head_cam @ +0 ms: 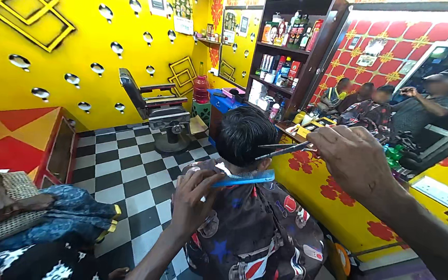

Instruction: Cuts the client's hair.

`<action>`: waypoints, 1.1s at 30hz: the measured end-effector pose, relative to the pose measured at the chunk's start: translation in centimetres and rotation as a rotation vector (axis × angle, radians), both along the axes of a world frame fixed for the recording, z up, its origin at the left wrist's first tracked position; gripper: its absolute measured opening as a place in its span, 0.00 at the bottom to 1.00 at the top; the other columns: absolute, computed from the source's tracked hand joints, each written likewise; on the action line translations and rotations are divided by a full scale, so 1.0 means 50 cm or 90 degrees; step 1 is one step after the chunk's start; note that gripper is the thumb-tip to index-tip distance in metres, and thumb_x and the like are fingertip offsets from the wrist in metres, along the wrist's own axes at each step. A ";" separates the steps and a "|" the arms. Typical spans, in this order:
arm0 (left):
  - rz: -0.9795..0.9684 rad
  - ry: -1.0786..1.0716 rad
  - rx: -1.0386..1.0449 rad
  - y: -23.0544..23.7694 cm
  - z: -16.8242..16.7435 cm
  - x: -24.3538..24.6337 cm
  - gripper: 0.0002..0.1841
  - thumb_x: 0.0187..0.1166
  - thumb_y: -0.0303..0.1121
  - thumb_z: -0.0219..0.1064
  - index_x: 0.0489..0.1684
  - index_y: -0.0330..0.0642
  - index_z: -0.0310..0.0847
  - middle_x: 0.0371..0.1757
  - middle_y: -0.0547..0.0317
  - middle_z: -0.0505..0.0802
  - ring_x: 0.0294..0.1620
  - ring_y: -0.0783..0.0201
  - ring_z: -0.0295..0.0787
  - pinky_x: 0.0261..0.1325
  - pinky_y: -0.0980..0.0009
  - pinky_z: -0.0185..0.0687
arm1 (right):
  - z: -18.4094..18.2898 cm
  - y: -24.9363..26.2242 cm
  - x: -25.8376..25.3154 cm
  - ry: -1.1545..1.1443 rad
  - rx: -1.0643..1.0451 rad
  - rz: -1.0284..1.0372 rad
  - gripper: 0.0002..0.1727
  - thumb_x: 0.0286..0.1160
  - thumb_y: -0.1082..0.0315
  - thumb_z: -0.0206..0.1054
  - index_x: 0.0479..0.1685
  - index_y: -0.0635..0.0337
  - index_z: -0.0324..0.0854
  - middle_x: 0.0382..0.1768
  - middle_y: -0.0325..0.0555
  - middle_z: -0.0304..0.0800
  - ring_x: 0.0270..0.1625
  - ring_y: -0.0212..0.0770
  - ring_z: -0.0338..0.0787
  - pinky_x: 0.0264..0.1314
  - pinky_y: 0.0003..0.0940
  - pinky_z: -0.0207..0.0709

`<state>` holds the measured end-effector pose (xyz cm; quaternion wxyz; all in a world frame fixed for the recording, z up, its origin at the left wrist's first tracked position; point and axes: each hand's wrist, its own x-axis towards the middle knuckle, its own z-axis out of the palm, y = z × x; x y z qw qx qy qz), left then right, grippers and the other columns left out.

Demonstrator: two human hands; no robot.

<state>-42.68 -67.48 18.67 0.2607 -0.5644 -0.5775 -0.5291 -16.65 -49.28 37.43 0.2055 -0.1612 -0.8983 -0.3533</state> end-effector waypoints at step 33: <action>0.007 -0.006 0.141 -0.011 0.060 -0.036 0.14 0.75 0.35 0.78 0.57 0.48 0.93 0.56 0.58 0.94 0.54 0.62 0.87 0.56 0.60 0.75 | -0.015 -0.128 -0.056 -0.096 0.066 -0.137 0.18 0.61 0.84 0.74 0.52 0.63 0.83 0.43 0.54 0.86 0.48 0.58 0.88 0.40 0.47 0.77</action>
